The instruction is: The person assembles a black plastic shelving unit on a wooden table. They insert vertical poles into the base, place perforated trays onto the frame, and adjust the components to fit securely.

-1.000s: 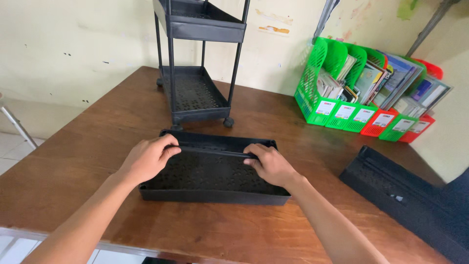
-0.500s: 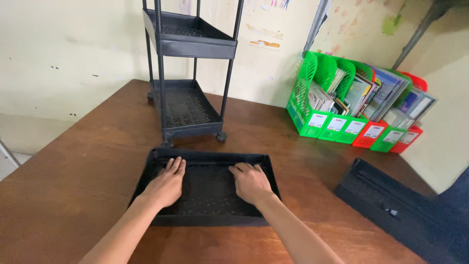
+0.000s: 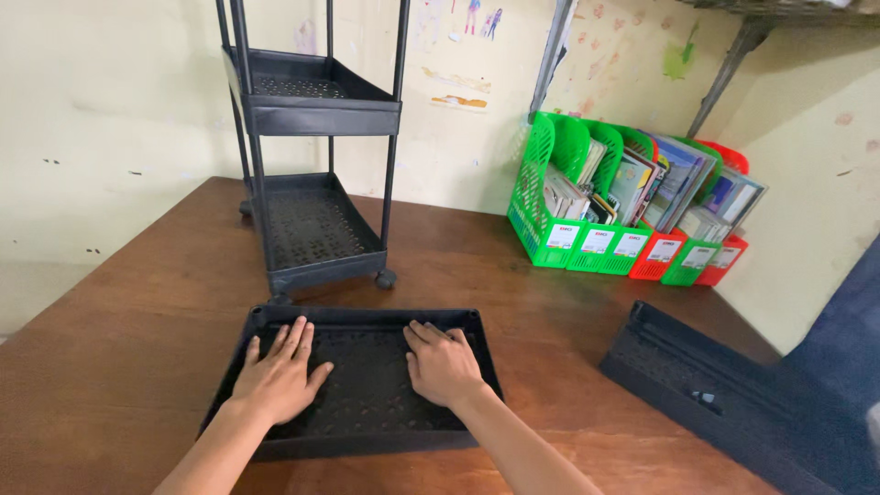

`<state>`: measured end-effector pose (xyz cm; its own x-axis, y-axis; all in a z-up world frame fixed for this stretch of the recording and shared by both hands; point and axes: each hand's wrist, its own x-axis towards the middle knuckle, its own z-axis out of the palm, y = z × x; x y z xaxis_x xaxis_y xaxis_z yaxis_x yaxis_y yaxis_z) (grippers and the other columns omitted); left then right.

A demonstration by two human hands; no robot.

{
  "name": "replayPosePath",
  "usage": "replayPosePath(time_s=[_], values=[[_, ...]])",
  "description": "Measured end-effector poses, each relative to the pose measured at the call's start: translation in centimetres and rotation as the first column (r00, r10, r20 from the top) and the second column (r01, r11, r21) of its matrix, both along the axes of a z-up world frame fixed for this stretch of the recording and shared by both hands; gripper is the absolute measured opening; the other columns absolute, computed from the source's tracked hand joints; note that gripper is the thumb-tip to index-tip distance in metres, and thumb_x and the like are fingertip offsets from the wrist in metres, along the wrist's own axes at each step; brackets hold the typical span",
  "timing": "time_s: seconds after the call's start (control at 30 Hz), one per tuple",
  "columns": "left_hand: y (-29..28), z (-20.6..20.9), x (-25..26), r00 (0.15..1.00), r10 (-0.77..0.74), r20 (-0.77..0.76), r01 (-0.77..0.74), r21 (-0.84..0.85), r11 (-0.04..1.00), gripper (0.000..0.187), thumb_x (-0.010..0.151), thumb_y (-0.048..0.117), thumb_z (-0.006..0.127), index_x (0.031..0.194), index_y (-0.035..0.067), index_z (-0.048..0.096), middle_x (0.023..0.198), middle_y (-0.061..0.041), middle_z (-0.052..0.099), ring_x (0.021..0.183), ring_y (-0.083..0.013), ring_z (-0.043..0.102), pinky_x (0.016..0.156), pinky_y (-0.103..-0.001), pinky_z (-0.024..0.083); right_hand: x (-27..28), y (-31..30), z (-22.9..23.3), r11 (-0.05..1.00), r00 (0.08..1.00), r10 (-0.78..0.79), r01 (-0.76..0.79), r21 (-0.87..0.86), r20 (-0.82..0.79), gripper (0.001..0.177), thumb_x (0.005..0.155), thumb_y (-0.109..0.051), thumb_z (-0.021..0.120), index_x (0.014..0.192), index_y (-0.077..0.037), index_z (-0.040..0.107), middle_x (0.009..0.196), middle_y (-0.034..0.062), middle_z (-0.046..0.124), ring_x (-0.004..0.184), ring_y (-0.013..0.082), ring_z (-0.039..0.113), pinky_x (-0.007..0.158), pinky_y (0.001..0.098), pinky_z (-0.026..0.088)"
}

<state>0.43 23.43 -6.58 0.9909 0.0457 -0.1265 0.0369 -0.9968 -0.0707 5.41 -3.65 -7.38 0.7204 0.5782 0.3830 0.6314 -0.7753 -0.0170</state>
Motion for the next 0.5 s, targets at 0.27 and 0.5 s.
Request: replayPosePath(time_s=[0.27, 0.5], values=[[-3.7, 3.1, 0.5, 0.818, -0.185, 0.544, 0.268, -0.076, 0.96, 0.028, 0.096, 0.025, 0.057, 0.118, 0.012, 0.067, 0.109, -0.007, 0.074, 0.107, -0.022, 0.069, 0.104, -0.046, 0.044, -1.0, -2.1, 4.6, 0.938, 0.997, -0.063, 0.042, 0.344, 0.05, 0.029, 0.091, -0.022, 0.065, 0.117, -0.01, 0.07, 0.118, 0.0114, 0.072, 0.111, 0.0309, 0.066, 0.096, 0.0457, 0.047], [-16.8, 6.7, 3.6, 0.6, -0.394, 0.696, 0.594, -0.059, 0.802, 0.021, 0.093, 0.022, 0.061, 0.105, 0.007, 0.069, 0.105, -0.01, 0.075, 0.102, -0.0275, 0.069, 0.092, -0.046, 0.048, -3.2, -11.4, 8.9, 0.936, 0.956, -0.217, 0.146, 0.321, 0.197, 0.026, 0.087, -0.018, 0.066, 0.11, -0.01, 0.072, 0.115, 0.0087, 0.073, 0.109, 0.0291, 0.068, 0.09, 0.047, 0.048]])
